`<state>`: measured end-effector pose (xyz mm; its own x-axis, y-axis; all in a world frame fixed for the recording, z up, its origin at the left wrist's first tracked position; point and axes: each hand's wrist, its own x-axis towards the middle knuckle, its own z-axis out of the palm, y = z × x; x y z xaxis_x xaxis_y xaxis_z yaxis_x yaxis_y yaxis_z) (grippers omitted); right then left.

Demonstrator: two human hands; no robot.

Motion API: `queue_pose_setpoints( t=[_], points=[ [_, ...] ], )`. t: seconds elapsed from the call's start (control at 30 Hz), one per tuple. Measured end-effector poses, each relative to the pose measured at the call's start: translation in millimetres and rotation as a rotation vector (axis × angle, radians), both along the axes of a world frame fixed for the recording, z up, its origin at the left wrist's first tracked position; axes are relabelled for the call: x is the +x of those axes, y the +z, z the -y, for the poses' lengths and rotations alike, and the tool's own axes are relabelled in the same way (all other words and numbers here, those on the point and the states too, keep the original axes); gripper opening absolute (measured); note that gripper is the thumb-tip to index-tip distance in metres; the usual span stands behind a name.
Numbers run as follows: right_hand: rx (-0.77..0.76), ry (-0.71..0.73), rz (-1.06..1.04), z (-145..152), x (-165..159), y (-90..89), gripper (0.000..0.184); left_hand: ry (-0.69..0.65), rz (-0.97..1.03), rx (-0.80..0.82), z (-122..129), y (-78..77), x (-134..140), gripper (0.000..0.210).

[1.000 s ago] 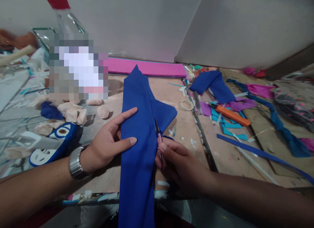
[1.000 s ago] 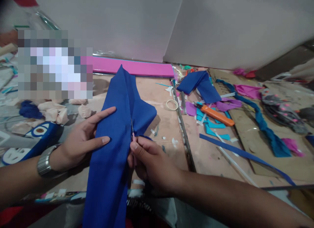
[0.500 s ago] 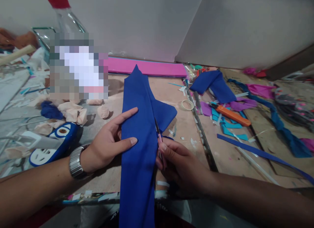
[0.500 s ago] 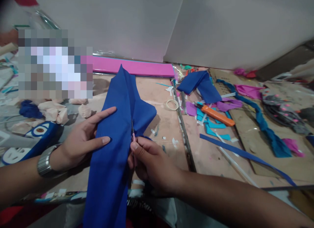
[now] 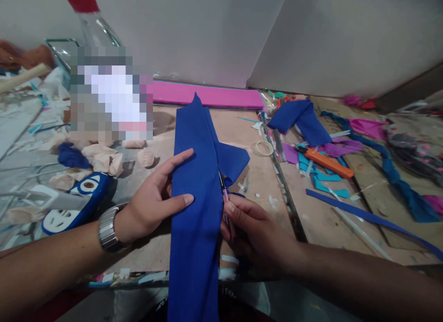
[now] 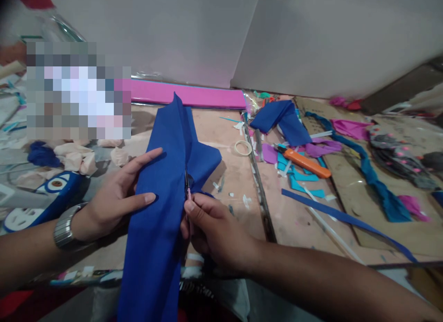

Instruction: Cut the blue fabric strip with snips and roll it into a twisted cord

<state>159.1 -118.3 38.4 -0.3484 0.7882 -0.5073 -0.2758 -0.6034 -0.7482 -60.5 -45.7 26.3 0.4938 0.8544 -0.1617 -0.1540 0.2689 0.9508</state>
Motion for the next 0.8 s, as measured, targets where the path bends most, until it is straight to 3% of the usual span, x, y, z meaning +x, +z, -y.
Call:
queue_pose_setpoints(
  t=[0.23,0.47,0.57,0.73,0.8],
  points=[
    [0.013,-0.026,-0.008,-4.6,0.5,-2.2,0.041,-0.072,0.0,0.008,-0.8,-1.0,-1.2,0.079],
    [0.081,-0.049,-0.026,-6.6,-4.8,-1.7,0.043,0.001,-0.035,0.014,-2.2,5.6,0.6,0.087],
    [0.128,-0.047,-0.024,-7.5,-5.9,-1.2,0.045,0.025,-0.048,0.106,-3.8,5.4,0.2,0.084],
    [0.171,-0.034,0.004,-8.1,-7.6,-2.8,0.047,0.082,-0.147,0.403,-5.7,1.4,-3.5,0.08],
    [0.184,-0.034,0.0,-7.3,-8.8,-3.3,0.049,0.075,-0.161,0.434,-4.2,1.8,-4.3,0.08]
  ],
)
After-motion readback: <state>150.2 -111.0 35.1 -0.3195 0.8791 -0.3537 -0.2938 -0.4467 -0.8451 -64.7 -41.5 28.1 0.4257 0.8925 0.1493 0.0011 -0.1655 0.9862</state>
